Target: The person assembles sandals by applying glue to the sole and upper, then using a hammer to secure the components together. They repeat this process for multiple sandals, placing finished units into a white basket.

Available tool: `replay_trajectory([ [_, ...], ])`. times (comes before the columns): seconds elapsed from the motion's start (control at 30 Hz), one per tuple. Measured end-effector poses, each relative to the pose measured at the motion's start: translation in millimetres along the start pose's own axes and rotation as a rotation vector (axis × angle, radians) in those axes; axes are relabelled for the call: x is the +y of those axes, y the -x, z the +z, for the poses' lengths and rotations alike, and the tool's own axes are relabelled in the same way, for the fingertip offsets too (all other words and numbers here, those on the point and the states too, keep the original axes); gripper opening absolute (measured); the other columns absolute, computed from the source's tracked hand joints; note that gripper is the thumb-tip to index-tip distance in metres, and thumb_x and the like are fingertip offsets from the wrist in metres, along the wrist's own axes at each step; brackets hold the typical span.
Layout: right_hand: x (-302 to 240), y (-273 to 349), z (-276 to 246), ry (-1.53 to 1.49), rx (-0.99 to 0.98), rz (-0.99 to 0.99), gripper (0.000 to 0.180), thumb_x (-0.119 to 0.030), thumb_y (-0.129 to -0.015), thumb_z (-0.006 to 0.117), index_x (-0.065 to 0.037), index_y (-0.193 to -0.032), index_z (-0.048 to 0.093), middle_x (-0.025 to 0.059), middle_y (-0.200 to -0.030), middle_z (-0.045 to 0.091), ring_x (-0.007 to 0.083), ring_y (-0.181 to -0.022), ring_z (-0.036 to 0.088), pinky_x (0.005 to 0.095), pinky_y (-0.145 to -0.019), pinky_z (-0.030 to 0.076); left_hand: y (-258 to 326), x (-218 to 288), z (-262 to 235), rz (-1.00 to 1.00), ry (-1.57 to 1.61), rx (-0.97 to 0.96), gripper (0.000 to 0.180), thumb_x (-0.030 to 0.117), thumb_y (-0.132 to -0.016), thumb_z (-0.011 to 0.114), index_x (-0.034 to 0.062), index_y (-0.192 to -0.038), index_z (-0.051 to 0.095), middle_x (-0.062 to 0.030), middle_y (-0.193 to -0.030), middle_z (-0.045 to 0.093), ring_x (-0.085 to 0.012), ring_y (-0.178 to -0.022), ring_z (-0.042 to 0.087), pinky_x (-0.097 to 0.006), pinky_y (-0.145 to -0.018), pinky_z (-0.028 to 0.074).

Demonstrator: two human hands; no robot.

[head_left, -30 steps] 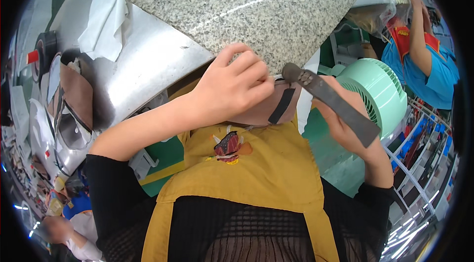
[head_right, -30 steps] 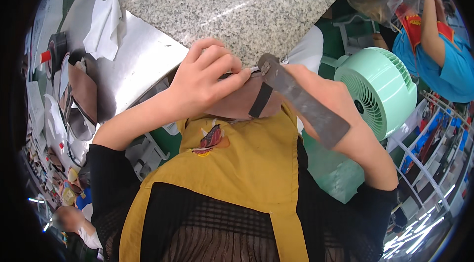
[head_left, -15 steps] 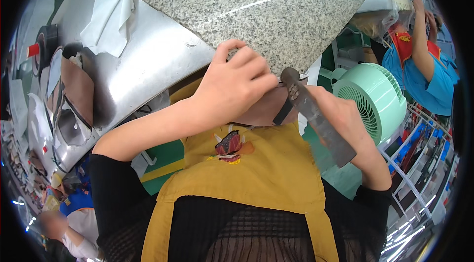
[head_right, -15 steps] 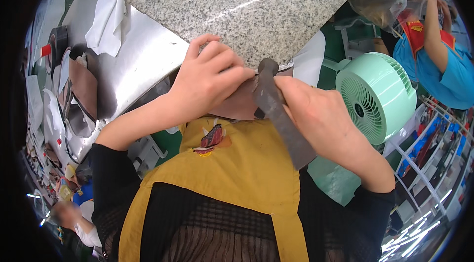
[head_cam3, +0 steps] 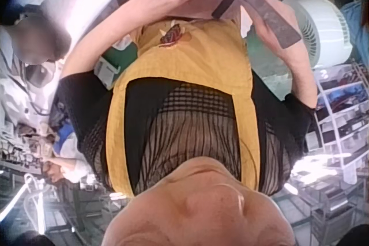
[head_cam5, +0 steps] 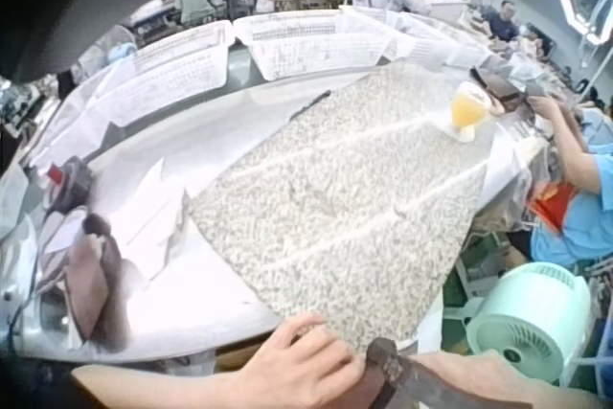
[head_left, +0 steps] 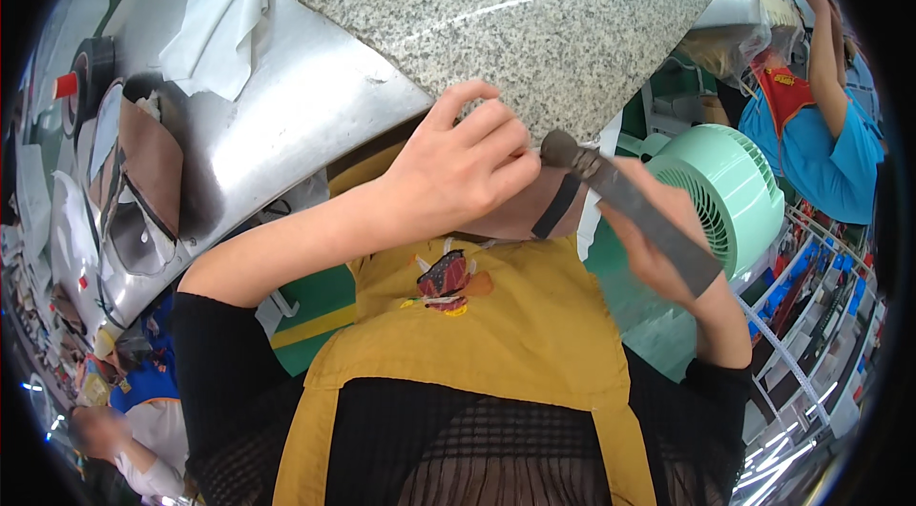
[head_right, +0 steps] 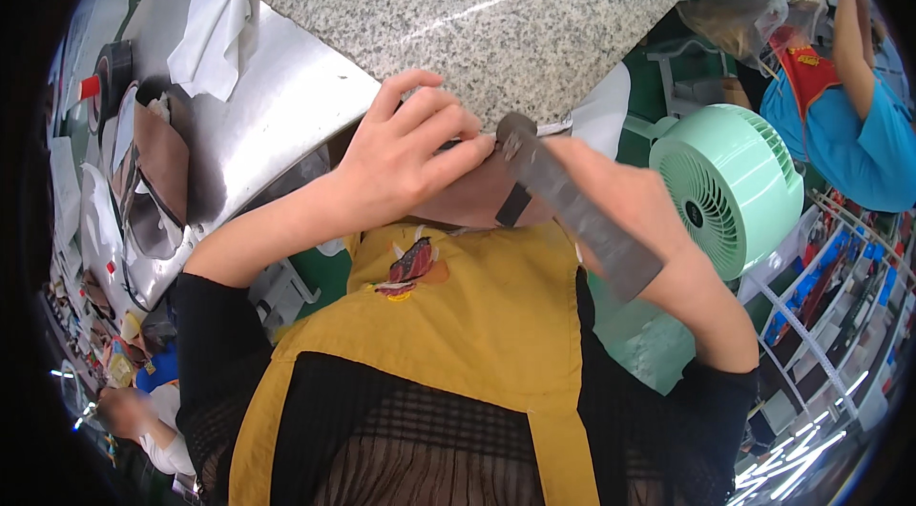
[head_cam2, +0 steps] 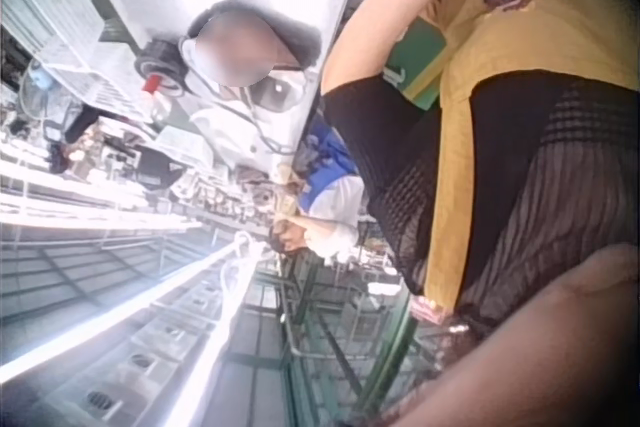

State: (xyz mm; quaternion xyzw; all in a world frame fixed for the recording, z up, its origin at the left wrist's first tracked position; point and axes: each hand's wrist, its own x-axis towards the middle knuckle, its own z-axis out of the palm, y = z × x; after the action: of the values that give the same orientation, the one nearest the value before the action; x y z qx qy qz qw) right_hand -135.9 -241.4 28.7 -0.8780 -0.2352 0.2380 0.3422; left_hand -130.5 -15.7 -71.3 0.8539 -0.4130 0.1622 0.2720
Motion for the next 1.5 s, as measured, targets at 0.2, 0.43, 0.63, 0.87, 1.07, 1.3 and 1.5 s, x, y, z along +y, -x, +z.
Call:
replay_trajectory([
  [0.2, 8, -1, 16, 0.092, 0.023, -0.053, 0.024, -0.005, -0.090, 0.054, 0.000, -0.113, 0.052, 0.0105, -0.077, 0.056, 0.0211, -0.061, 0.054, 0.0267, -0.059, 0.043, -1, 0, -1, -0.073, 0.021, -0.042, 0.018, 0.010, -0.070, 0.065, 0.0110, -0.087, 0.060, 0.0008, -0.084, 0.055, -0.0188, -0.088, 0.053, -0.039, -0.093, 0.039],
  [0.43, 9, 15, -7, -0.147, 0.087, 0.131, 0.028, -0.004, -0.091, 0.054, -0.001, -0.119, 0.053, 0.0124, -0.089, 0.058, 0.0304, -0.067, 0.057, 0.0327, -0.062, 0.046, -15, 2, -8, -0.281, 0.294, -0.128, 0.015, 0.008, -0.071, 0.070, 0.0121, -0.082, 0.061, -0.0001, -0.079, 0.054, -0.0194, -0.084, 0.051, -0.034, -0.079, 0.039],
  [0.63, 18, 20, 4, -0.066, 0.137, 0.040, 0.023, -0.010, -0.093, 0.055, 0.001, -0.112, 0.052, 0.0083, -0.073, 0.049, 0.0146, -0.063, 0.047, 0.0285, -0.060, 0.041, -19, 7, 15, -0.198, 0.241, -0.015, 0.012, 0.009, -0.074, 0.070, 0.0113, -0.082, 0.061, -0.0002, -0.080, 0.054, -0.0203, -0.083, 0.051, -0.033, -0.077, 0.039],
  [0.87, 18, 14, 3, -0.109, 0.166, 0.075, 0.029, -0.006, -0.086, 0.062, -0.001, -0.113, 0.054, 0.0087, -0.078, 0.057, 0.0161, -0.066, 0.054, 0.0287, -0.061, 0.044, -19, 12, -3, -0.280, 0.192, -0.205, 0.009, 0.012, -0.079, 0.067, 0.0101, -0.084, 0.060, -0.0023, -0.083, 0.054, -0.0222, -0.087, 0.051, -0.035, -0.082, 0.038],
  [1.07, 29, 1, 11, -0.266, 0.097, 0.154, 0.033, -0.011, -0.078, 0.075, -0.004, -0.104, 0.056, 0.0072, -0.083, 0.064, 0.0168, -0.072, 0.062, 0.0294, -0.066, 0.049, -16, 19, -12, -0.358, 0.539, -0.181, 0.007, 0.011, -0.084, 0.063, 0.0064, -0.085, 0.058, -0.0055, -0.090, 0.054, -0.0249, -0.091, 0.052, -0.034, -0.078, 0.043],
  [1.3, 30, 5, 11, -0.201, 0.151, 0.227, 0.030, -0.012, -0.078, 0.076, -0.004, -0.098, 0.054, 0.0060, -0.078, 0.063, 0.0160, -0.069, 0.062, 0.0293, -0.064, 0.049, -6, 13, -24, -0.564, 1.051, -0.340, 0.009, 0.008, -0.085, 0.064, 0.0050, -0.093, 0.063, -0.0049, -0.083, 0.054, -0.0176, -0.076, 0.055, -0.028, -0.067, 0.044],
  [1.5, 43, -5, 1, -0.191, 0.344, 0.223, 0.026, -0.009, -0.083, 0.068, -0.004, -0.107, 0.058, -0.0006, -0.073, 0.053, 0.0057, -0.061, 0.047, 0.0219, -0.056, 0.037, -21, 26, 6, -0.528, 0.430, -0.067, 0.015, 0.006, -0.081, 0.066, 0.0097, -0.095, 0.067, -0.0024, -0.076, 0.055, -0.0142, -0.068, 0.056, -0.026, -0.059, 0.046],
])
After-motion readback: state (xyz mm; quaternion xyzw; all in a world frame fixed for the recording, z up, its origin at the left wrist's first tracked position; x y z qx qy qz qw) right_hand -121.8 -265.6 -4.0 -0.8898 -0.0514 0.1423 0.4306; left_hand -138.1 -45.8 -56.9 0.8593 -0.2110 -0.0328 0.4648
